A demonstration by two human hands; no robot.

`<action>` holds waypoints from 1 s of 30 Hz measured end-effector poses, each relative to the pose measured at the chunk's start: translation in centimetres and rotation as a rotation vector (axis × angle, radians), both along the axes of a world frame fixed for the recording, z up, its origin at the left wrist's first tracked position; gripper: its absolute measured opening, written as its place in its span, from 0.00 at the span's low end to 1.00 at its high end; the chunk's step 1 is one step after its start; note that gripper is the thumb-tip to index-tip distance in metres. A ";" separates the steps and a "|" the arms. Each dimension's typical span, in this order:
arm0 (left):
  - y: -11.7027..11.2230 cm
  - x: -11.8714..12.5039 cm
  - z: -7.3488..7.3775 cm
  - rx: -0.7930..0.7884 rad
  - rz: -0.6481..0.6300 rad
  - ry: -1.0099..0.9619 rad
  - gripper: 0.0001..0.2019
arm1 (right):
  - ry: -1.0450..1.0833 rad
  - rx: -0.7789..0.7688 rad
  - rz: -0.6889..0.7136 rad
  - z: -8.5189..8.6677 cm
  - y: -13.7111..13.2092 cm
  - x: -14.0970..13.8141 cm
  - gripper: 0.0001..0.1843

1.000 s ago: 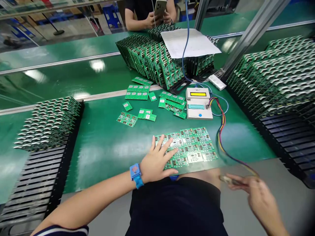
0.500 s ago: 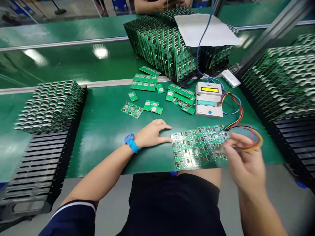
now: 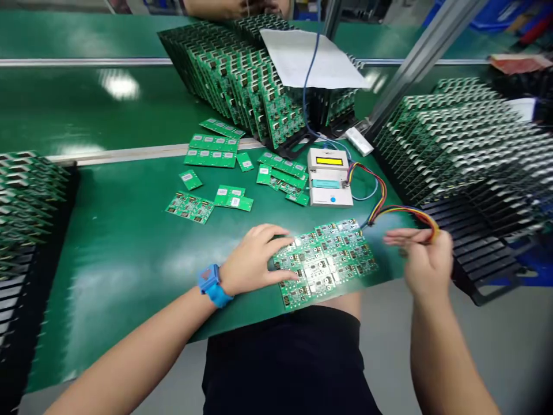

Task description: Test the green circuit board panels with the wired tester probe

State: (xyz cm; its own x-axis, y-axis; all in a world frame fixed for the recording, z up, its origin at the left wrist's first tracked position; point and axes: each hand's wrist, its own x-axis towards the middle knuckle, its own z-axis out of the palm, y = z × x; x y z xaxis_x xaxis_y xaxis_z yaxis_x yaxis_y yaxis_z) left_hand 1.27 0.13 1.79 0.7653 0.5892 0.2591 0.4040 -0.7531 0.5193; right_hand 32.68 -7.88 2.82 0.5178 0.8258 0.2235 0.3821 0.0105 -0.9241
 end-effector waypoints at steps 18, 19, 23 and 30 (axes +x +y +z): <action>-0.5 10.9 -1.4 0.203 -0.243 0.316 0.33 | -0.359 -0.294 0.335 -1.7 -0.6 0.6 0.04; -0.6 10.9 -1.3 0.200 -0.241 0.319 0.33 | -0.295 -0.284 0.309 -1.7 -1.0 0.8 0.04; -0.8 10.9 -1.6 0.196 -0.235 0.302 0.33 | -0.273 -0.338 0.295 -1.6 -2.2 1.1 0.05; -0.6 10.6 0.0 0.153 -0.239 0.235 0.28 | -0.026 -0.185 0.221 -0.4 -2.0 2.1 0.11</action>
